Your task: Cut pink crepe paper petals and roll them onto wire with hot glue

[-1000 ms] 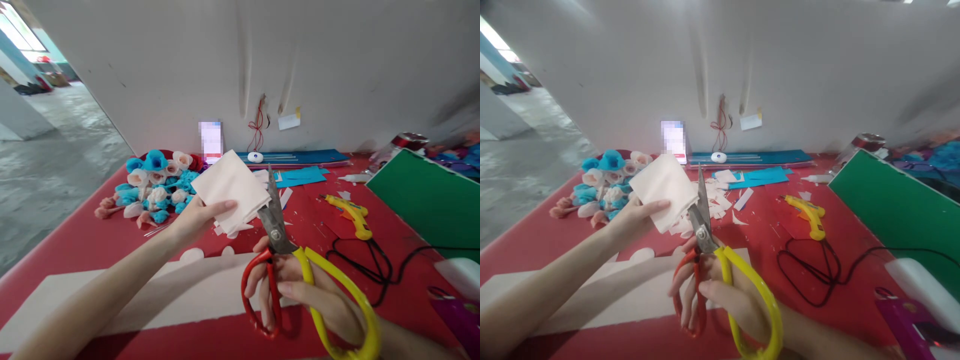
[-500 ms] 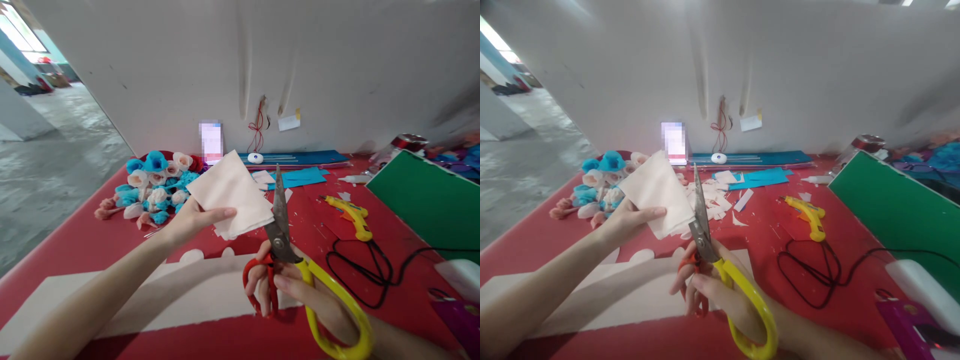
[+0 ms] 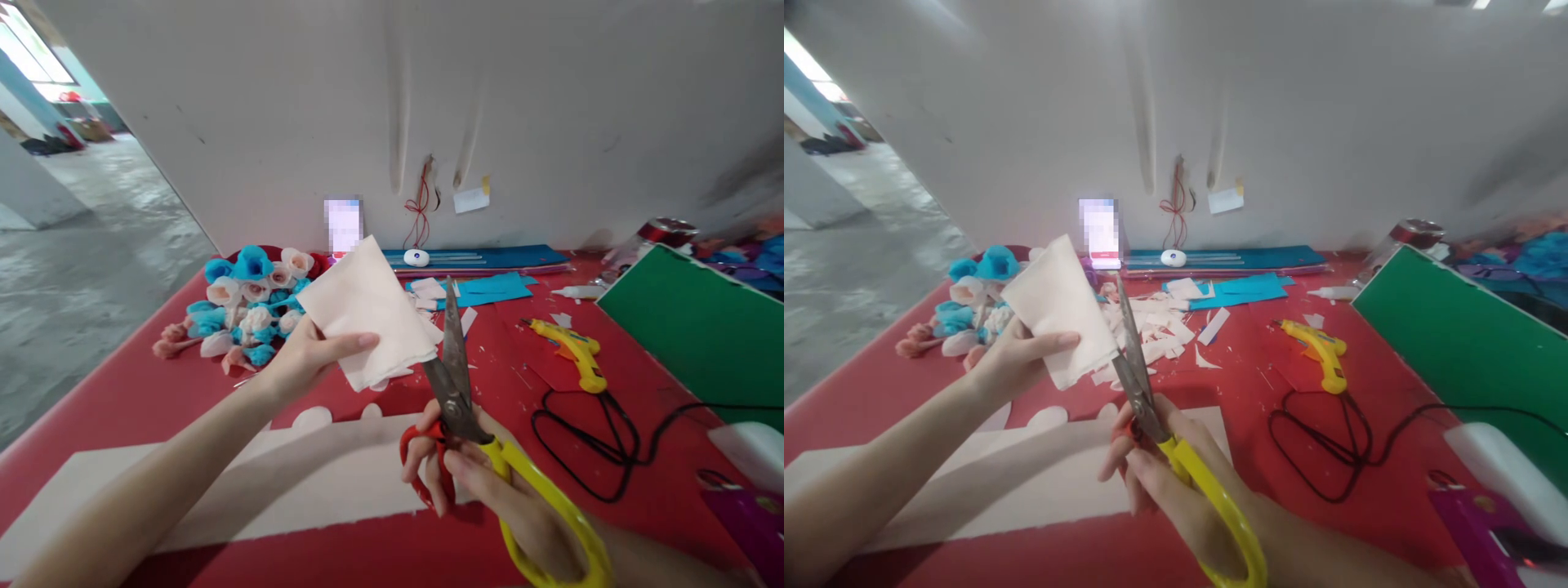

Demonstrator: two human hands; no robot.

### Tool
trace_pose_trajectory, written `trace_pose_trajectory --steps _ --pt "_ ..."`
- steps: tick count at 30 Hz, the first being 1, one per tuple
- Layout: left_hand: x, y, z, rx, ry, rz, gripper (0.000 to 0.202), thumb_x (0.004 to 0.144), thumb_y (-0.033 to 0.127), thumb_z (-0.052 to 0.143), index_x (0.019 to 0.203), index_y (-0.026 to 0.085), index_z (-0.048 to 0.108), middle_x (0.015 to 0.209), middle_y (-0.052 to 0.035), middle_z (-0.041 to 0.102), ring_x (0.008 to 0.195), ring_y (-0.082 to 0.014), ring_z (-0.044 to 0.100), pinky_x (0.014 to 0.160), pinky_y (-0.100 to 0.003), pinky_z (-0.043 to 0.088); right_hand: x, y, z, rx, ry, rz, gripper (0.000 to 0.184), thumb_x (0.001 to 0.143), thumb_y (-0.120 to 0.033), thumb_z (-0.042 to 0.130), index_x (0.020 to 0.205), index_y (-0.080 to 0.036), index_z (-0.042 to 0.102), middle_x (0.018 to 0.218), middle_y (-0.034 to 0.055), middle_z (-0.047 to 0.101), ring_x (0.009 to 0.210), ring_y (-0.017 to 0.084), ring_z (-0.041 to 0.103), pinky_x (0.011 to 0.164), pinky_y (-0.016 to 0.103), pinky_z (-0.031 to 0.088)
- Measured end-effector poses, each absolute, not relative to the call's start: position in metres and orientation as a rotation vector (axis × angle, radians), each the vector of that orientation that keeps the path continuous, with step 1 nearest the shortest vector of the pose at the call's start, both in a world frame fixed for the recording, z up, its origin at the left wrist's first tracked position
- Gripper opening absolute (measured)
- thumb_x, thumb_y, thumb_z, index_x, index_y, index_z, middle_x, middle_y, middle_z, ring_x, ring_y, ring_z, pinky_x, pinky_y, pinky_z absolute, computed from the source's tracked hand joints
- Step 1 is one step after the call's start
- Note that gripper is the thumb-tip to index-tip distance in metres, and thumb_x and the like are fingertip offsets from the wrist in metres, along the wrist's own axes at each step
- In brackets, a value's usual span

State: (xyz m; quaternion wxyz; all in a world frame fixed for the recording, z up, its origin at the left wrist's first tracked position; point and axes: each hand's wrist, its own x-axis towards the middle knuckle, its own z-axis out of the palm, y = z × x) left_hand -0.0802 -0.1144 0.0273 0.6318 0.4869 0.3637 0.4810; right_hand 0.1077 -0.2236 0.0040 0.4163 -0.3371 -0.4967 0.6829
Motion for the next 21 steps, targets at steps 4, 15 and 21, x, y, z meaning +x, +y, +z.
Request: trace_pose_trajectory --steps 4,15,21 --pt "-0.080 -0.116 0.030 1.128 0.858 1.112 0.040 0.057 0.017 0.078 0.095 0.020 0.065 0.071 -0.0006 0.068 0.067 -0.0173 0.066 0.054 -0.019 0.053 0.107 -0.224 0.000 -0.834 -1.242 1.672 0.027 0.088 -0.044 0.042 0.102 -0.021 0.044 0.077 0.0012 0.056 0.055 0.006 0.042 0.052 0.023 0.033" --pt "-0.081 -0.123 0.035 1.241 0.827 1.048 0.031 0.061 0.020 0.075 0.090 0.020 0.067 0.084 -0.0041 0.070 0.085 -0.0221 0.066 0.056 -0.019 0.054 0.105 -0.226 0.009 -0.956 -1.171 1.696 0.025 0.085 -0.042 0.046 0.098 -0.020 0.045 0.077 0.0015 0.057 0.053 0.006 0.044 0.050 0.021 0.033" --pt "-0.083 -0.117 0.032 1.163 0.808 1.045 0.036 0.058 0.027 0.077 0.091 0.017 0.068 0.087 -0.0079 0.071 0.085 -0.0258 0.066 0.066 -0.025 0.057 0.103 -0.226 0.019 -0.970 -1.133 1.728 0.031 0.081 -0.046 0.050 0.093 -0.019 0.044 0.064 -0.0019 0.053 0.050 0.006 0.044 0.048 0.020 0.032"
